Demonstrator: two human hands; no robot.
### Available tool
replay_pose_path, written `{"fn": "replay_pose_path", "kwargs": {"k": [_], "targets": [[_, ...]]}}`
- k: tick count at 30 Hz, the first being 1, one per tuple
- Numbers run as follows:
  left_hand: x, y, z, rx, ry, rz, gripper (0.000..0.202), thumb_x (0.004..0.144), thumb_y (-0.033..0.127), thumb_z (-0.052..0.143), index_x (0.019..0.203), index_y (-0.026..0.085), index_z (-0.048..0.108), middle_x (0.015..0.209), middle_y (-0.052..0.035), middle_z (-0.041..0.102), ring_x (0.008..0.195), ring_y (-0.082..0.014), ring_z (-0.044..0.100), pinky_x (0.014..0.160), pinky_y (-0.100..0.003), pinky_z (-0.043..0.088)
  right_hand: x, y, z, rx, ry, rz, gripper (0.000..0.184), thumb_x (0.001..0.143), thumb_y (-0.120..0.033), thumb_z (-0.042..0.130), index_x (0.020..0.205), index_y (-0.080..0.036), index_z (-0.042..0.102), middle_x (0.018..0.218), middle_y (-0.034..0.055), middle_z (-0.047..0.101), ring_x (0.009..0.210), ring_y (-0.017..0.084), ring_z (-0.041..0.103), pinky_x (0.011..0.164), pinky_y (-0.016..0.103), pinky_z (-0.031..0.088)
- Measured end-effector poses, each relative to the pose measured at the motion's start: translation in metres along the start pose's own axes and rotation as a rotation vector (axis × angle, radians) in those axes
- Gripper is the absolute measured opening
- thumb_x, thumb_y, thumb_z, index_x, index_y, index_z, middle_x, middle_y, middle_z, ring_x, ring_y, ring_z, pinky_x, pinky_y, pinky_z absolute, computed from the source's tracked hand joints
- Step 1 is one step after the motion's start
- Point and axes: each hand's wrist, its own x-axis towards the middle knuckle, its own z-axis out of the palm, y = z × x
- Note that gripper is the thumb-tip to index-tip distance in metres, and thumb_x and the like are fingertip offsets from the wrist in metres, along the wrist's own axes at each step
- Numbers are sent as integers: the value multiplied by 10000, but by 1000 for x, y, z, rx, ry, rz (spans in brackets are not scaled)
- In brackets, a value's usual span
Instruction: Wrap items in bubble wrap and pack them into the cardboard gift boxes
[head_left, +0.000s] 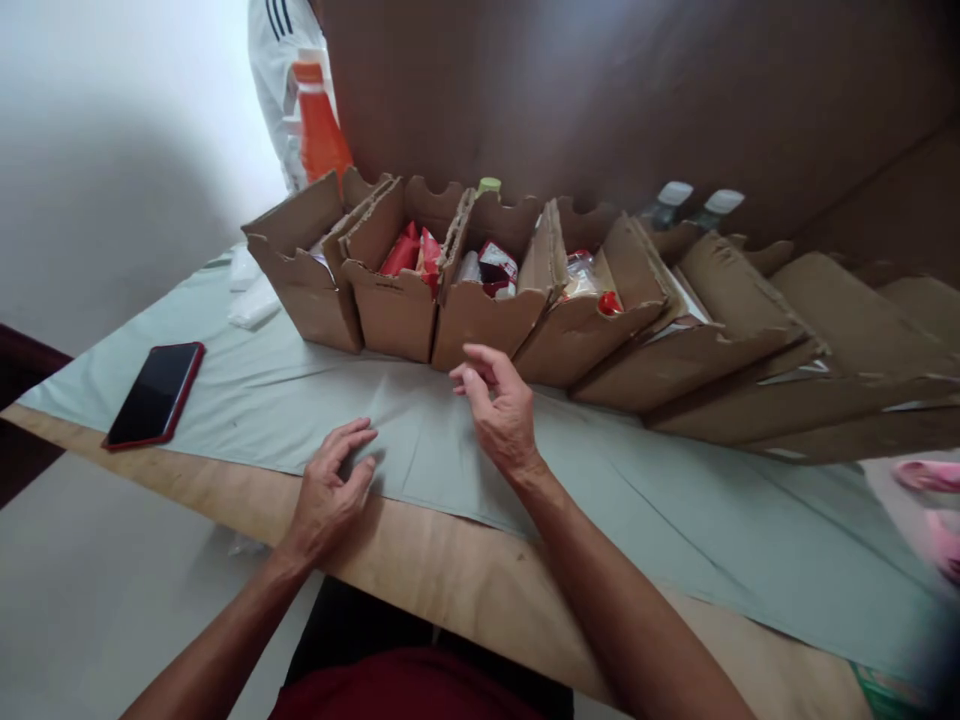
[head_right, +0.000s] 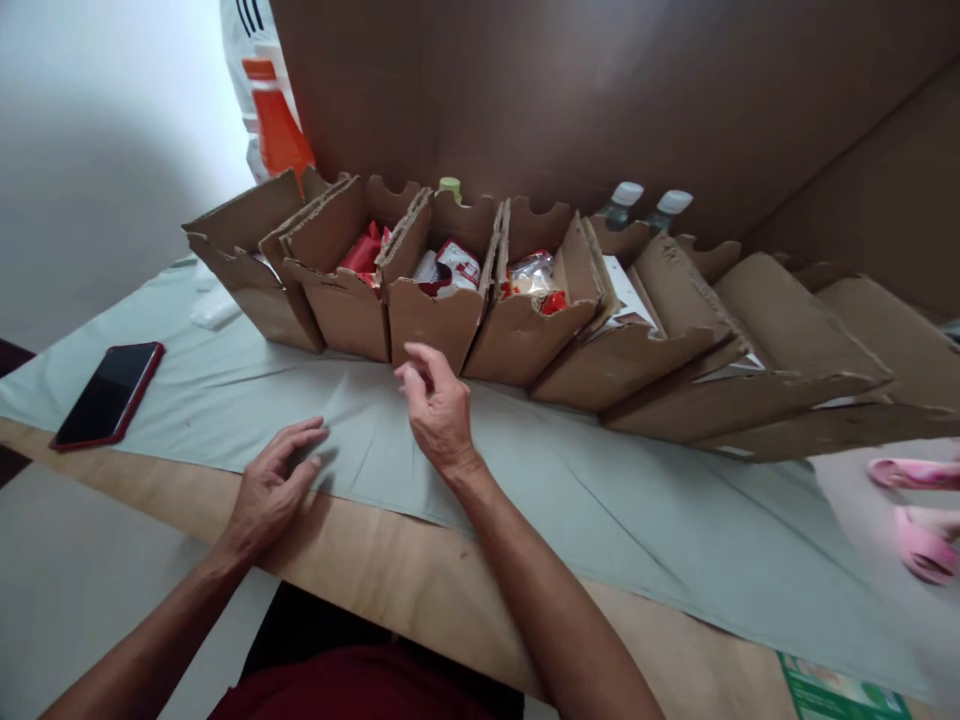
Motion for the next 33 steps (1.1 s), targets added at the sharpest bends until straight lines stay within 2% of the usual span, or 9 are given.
{"fn": "replay_pose_path", "kwargs": {"k": [5, 9, 12, 15, 19, 23, 25, 29, 33], "targets": [[1, 5, 8, -13, 53, 11, 241, 901, 234, 622, 1109, 221, 744, 1358, -119, 680, 1288, -298, 640, 980, -460, 607, 59, -38, 38, -225, -126, -115, 590, 919, -256, 583, 1503, -282, 507, 827, -22, 733, 698, 158, 658, 733, 319, 590], [1, 5, 6, -13, 116, 17, 248, 894, 219, 628, 1113, 225, 743, 1373, -121, 662, 1283, -301, 638, 910, -416, 627, 96, -38, 54, -309, -148, -61, 312, 938, -236, 554, 1195, -206, 728, 696, -12, 684, 653, 152, 652, 651, 269, 540], [1, 3, 3, -64, 228, -14, 281, 894, 224, 639, 1161, 237, 725, 1401, -111, 638, 1324, -294, 606, 1095, -479, 534, 90, -38, 57, -265, -139, -11, 244, 962, -235, 522, 1002, -191, 759, 646, -22, 666, 561, 117, 615, 563, 222, 478], [4, 0, 3, -264, 369, -94, 376, 904, 273, 663, 1280, 244, 665, 1470, -110, 590, 1398, -285, 546, 1228, -500, 396, 54, -54, 50, -201, -163, -16, 219, 970, -257, 543, 986, -199, 754, 656, -31, 683, 548, 104, 620, 550, 208, 467], [9, -4, -1, -553, 532, -228, 471, 911, 353, 678, 1361, 242, 598, 1460, -111, 593, 1395, -273, 552, 1246, -461, 374, -18, -93, 18, -204, -306, -110, 228, 976, -176, 528, 957, -216, 751, 681, -38, 709, 603, 95, 668, 627, 196, 506], [6, -3, -7, -607, 586, -233, 497, 895, 391, 690, 1357, 236, 590, 1475, -116, 573, 1414, -293, 538, 1231, -457, 396, -69, -116, -46, -245, -366, -104, 202, 971, -156, 572, 1006, -240, 752, 759, -34, 760, 644, 95, 710, 653, 177, 546], [-1, 0, -5, -598, 540, -182, 539, 867, 397, 724, 1361, 226, 589, 1486, -128, 564, 1427, -303, 528, 1232, -456, 397, -81, -114, -83, -247, -268, -46, 171, 963, -189, 608, 998, -260, 760, 801, -27, 774, 665, 105, 728, 652, 179, 565], [-23, 6, 0, -649, 325, -140, 617, 789, 383, 780, 1363, 254, 594, 1464, -106, 603, 1441, -325, 522, 1236, -459, 401, -100, -92, -143, -198, 132, 113, 260, 933, -322, 684, 1186, -300, 739, 927, 20, 793, 771, 171, 761, 680, 255, 612], [-38, 10, -7, -670, 105, -170, 553, 769, 360, 779, 1294, 263, 635, 1333, -90, 692, 1367, -346, 596, 1171, -461, 484, -133, -68, -159, -166, 109, 191, 575, 840, -540, 748, 1366, -320, 666, 1201, 107, 777, 1049, 291, 764, 788, 377, 647]]}}
